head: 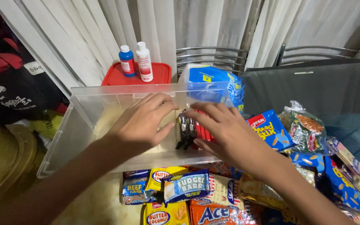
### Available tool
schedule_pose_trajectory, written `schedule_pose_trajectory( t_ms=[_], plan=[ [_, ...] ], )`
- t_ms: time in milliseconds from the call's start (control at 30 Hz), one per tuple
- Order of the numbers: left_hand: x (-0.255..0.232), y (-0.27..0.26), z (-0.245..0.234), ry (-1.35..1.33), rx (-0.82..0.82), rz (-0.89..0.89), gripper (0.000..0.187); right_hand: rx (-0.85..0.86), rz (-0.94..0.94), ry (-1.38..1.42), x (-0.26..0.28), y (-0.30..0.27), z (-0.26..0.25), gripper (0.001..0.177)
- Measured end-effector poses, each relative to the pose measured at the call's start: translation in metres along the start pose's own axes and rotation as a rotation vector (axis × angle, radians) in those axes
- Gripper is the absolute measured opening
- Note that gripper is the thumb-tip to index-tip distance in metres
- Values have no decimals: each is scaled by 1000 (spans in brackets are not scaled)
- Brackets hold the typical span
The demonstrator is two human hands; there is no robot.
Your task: Organizing various packaged snacks by taking them out of a clear plastic container and placing them on a table.
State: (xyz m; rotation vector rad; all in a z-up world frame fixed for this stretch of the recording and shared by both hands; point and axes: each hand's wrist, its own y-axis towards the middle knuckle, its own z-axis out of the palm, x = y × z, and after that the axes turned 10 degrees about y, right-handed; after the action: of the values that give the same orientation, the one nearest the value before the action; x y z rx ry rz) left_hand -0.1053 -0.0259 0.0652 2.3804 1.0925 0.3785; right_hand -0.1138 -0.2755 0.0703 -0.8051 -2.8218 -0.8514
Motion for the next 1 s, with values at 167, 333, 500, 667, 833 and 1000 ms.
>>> schedule_pose_trajectory(
  t_ms=[167,333,500,667,833,1000],
  plan=[
    [32,17,12,-13,226,-25,38,214,-106,-84,-19,23,17,59],
    [70,17,61,-102,254,141,39,346,-269,-114,-40,38,46,54],
    [63,31,78,-112,433,102,58,555,-301,-263,-44,46,75,34],
    [59,35,97,-100,487,65,44,558,-448,-398,-54,45,103,25],
    [56,38,108,-30,507,134,43,709,-462,-548,-52,52,109,18],
    [61,40,121,-68,535,160,18,696,-498,-495,-70,49,118,20]
  ],
)
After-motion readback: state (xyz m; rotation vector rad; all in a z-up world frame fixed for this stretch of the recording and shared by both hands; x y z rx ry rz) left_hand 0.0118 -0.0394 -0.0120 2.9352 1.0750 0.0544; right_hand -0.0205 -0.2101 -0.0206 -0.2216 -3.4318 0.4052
